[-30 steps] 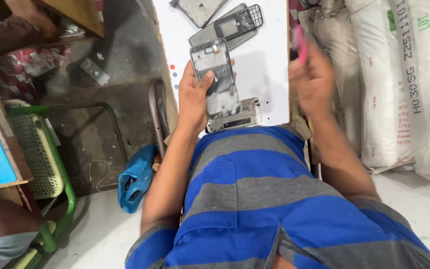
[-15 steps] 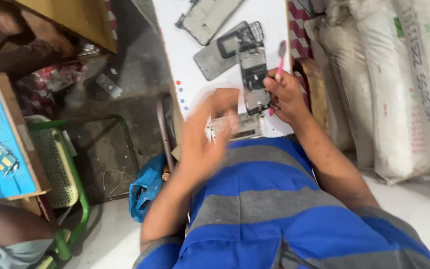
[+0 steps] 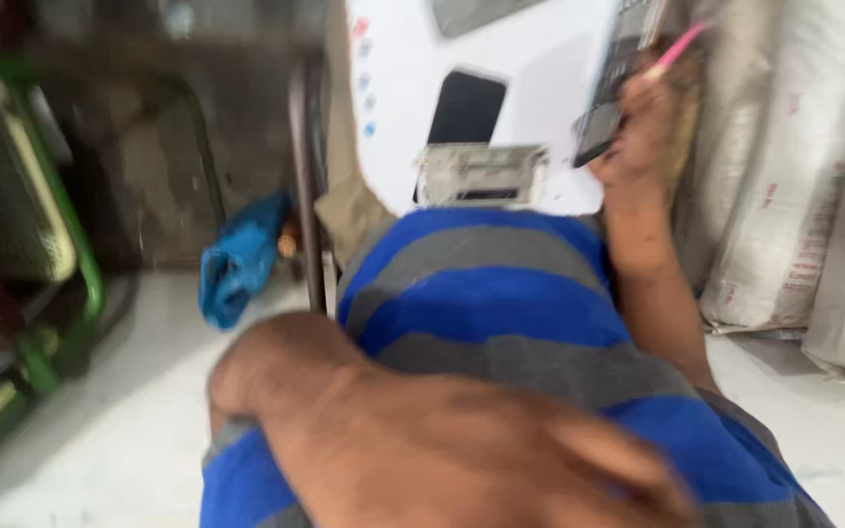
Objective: The person uses a pink toothbrush to scrub the internal components of several disassembled mobile phones on a white workbench. They handle each phone one at a time, brushing the circuit boards and battery areas before placing them back on the table.
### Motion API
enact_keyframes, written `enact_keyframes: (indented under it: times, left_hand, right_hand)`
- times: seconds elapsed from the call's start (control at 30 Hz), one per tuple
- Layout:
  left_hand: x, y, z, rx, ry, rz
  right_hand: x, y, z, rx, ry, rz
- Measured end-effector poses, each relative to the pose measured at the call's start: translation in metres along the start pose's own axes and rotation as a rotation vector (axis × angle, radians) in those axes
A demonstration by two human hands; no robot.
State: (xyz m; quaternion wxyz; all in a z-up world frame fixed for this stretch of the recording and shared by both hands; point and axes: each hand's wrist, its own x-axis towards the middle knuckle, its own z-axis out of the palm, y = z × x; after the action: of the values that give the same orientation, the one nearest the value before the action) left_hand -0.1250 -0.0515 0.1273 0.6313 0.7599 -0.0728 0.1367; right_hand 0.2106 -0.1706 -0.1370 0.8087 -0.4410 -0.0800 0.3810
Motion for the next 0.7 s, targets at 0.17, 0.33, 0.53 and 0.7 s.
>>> enact_keyframes:
  times: [0.17, 0.33, 0.53, 0.7]
  left_hand:
    - [-0.002, -0.010, 0.013, 0.030, 0.040, -0.004]
    - [-0.006, -0.003, -0.015, 0.009, -0.070, 0.061]
    - [-0.004, -0.002, 0.007, 0.037, 0.004, 0.061]
    - [-0.003, -0.002, -0.007, 0.049, -0.045, 0.115]
  right_hand:
    - [0.005, 0.004, 0.008, 0.076, -0.074, 0.104]
    - [0.002, -0.003, 0.008, 0.008, -0.010, 0.028]
    - [0.002, -0.004, 0.014, 0.104, -0.189, 0.099]
    - [0.002, -0.008, 0.018, 0.118, -0.147, 0.105]
